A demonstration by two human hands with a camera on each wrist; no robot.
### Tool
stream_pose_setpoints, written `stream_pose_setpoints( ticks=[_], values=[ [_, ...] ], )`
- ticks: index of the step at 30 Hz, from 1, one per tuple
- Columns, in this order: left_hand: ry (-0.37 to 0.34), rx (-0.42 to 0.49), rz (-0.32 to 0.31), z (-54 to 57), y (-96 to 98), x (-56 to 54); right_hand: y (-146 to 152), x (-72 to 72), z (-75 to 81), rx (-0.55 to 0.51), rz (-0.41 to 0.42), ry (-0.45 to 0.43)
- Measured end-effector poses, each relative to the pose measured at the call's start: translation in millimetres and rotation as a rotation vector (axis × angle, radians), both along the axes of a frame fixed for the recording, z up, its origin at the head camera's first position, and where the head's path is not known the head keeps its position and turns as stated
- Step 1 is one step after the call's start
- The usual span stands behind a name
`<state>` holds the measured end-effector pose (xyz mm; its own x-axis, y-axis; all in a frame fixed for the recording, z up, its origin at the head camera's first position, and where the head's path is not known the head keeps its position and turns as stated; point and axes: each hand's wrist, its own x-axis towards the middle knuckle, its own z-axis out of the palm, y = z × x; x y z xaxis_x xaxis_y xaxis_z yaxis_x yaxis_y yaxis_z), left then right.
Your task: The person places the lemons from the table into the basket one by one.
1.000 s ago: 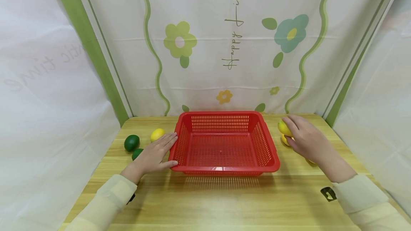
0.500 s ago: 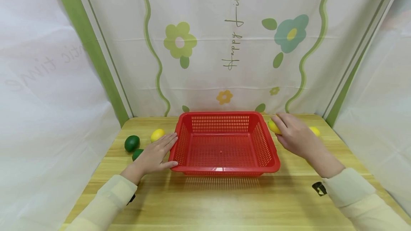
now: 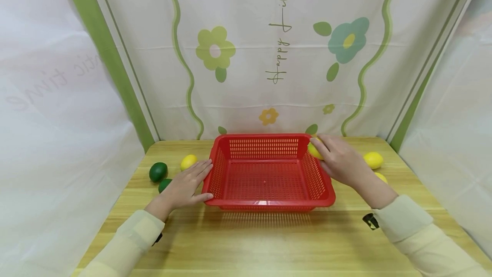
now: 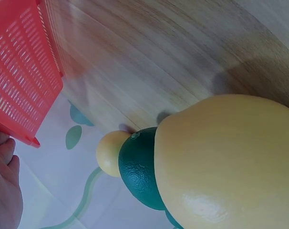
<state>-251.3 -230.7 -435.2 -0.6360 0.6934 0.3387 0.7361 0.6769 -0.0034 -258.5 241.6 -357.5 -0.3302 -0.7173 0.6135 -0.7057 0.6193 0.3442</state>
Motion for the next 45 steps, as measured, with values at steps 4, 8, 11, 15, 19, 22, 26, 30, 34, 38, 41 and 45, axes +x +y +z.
stream_pose_setpoints(
  ticks=[4, 8, 11, 15, 19, 22, 26, 30, 34, 38, 41, 45],
  values=[
    [-0.024, -0.009, 0.010, 0.4, 0.2, -0.4, -7.4, -1.3, 0.7, 0.010, 0.013, 0.010],
    [-0.039, -0.013, 0.015, 1.0, 0.3, -0.5, -14.3, -2.4, 0.5, 0.017, 0.008, 0.011],
    [-0.045, -0.012, 0.016, 1.9, 0.5, -0.1, -19.3, -3.3, 0.1, 0.014, 0.012, 0.002],
    [-0.057, -0.008, 0.019, 2.7, 0.7, 0.6, -26.0, -5.0, -1.0, 0.002, 0.024, -0.013],
    [-0.061, -0.009, 0.021, 2.9, 0.8, 0.8, -33.3, -6.4, -3.7, 0.006, 0.026, -0.019],
    [-0.061, -0.010, 0.021, 3.4, 0.9, 1.1, -38.8, -6.2, -5.6, 0.018, 0.022, -0.023],
    [-0.058, -0.009, 0.022, 3.4, 0.6, 1.1, -46.3, -6.2, -7.1, 0.038, 0.007, -0.032],
    [-0.046, -0.005, 0.017, 2.4, 0.2, 0.8, -54.6, -6.7, -8.4, 0.057, -0.003, -0.048],
    [-0.038, 0.006, 0.011, 2.2, -0.1, 1.2, -64.0, -7.9, -10.6, 0.062, 0.007, -0.071],
    [-0.049, 0.008, 0.018, 2.0, -0.6, 0.9, -72.9, -10.0, -13.3, 0.063, 0.017, -0.080],
    [-0.054, 0.000, 0.023, 1.6, -0.8, 0.2, -78.6, -11.3, -15.3, 0.059, 0.032, -0.076],
    [-0.054, 0.002, 0.019, 1.3, -0.4, -0.3, -85.2, -11.9, -17.5, 0.061, 0.045, -0.081]
  ],
)
